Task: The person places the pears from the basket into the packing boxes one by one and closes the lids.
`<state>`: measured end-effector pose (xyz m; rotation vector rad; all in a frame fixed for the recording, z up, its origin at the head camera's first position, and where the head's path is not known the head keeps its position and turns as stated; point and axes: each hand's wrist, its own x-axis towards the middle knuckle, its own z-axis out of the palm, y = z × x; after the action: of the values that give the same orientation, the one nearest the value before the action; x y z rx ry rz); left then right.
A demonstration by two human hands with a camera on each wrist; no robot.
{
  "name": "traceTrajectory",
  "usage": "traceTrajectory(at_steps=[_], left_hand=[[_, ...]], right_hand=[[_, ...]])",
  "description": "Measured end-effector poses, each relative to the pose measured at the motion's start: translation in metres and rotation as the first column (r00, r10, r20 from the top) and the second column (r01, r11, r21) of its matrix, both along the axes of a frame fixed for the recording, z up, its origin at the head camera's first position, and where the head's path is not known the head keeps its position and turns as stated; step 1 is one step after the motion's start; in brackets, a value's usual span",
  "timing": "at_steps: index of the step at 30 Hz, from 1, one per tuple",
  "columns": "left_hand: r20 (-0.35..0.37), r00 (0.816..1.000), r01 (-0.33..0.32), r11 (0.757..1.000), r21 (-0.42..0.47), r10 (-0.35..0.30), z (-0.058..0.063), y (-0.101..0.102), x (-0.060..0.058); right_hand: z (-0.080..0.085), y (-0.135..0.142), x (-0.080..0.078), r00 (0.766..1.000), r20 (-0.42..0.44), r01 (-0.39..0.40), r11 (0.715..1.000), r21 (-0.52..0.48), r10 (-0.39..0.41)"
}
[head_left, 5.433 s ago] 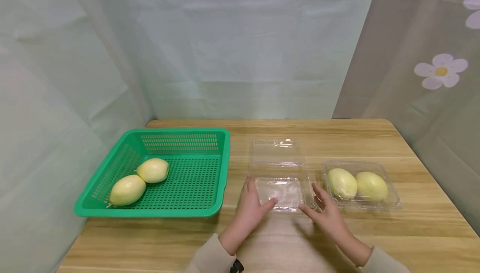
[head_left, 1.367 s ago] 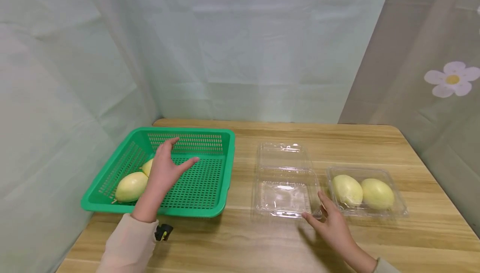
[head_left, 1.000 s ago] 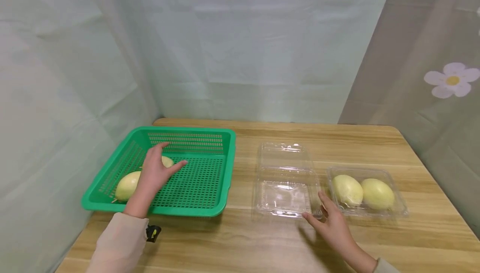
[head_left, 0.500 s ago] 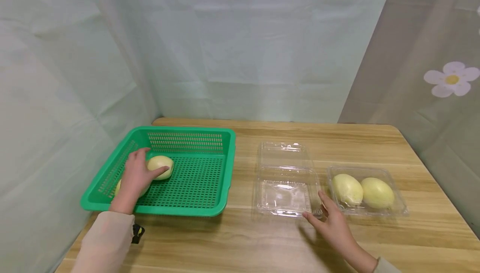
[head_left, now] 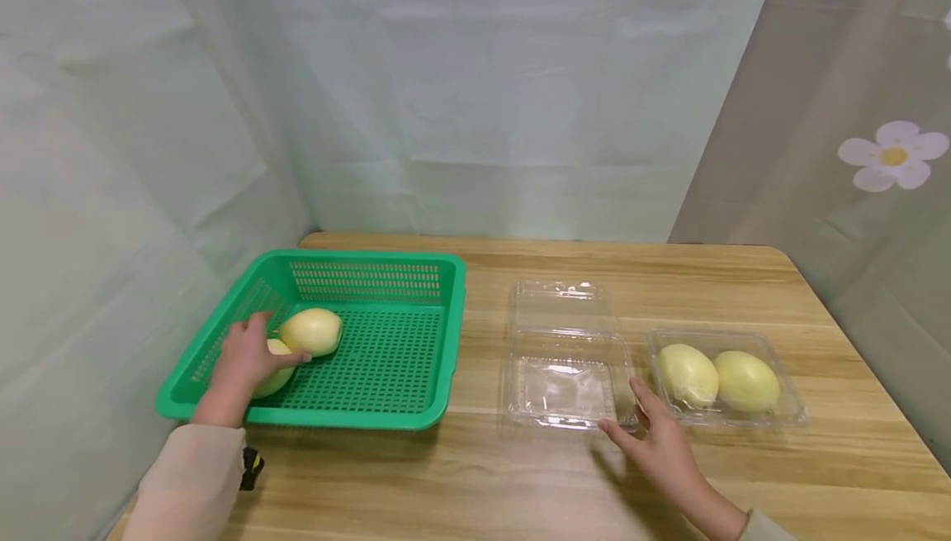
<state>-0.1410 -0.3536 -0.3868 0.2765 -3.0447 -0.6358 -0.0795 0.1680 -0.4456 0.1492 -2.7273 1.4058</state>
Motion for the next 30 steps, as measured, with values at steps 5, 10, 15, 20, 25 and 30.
traceTrajectory(at_steps=[5,10,15,20,25,30], left_hand=[[0.111,0.994,-0.017,1.0,-0.012,0.018,0.0018,-0.0043,0.0005],[0.152,0.988,-0.007,0.999,-0.048,0.014,0.0011,-0.0072,0.0006],[0.176,0.984,0.007,0.996,-0.091,0.009,0.0005,-0.0075,0.0008],[0.202,0.979,0.037,0.992,-0.119,-0.013,0.0019,-0.0054,0.0031],[0.222,0.975,0.048,0.991,-0.124,-0.02,0.0042,-0.0029,0.004],[0.232,0.973,0.041,0.989,-0.142,-0.007,0.0052,-0.0027,0.0025]], right_hand=[[0.0,0.0001,-0.0005,1.0,0.001,0.002,1.0,-0.009,-0.002],[-0.0002,-0.0003,-0.0005,1.0,0.007,0.008,1.0,-0.009,-0.008],[-0.0002,0.0,0.0005,1.0,0.015,0.009,1.0,-0.012,-0.009],[-0.0006,-0.0004,-0.0004,1.0,0.026,0.012,1.0,-0.006,-0.012],[-0.0004,-0.0007,-0.0002,1.0,0.019,0.016,1.0,-0.006,-0.016],[-0.0005,-0.0008,0.0,1.0,0.013,0.017,1.0,-0.012,-0.017]])
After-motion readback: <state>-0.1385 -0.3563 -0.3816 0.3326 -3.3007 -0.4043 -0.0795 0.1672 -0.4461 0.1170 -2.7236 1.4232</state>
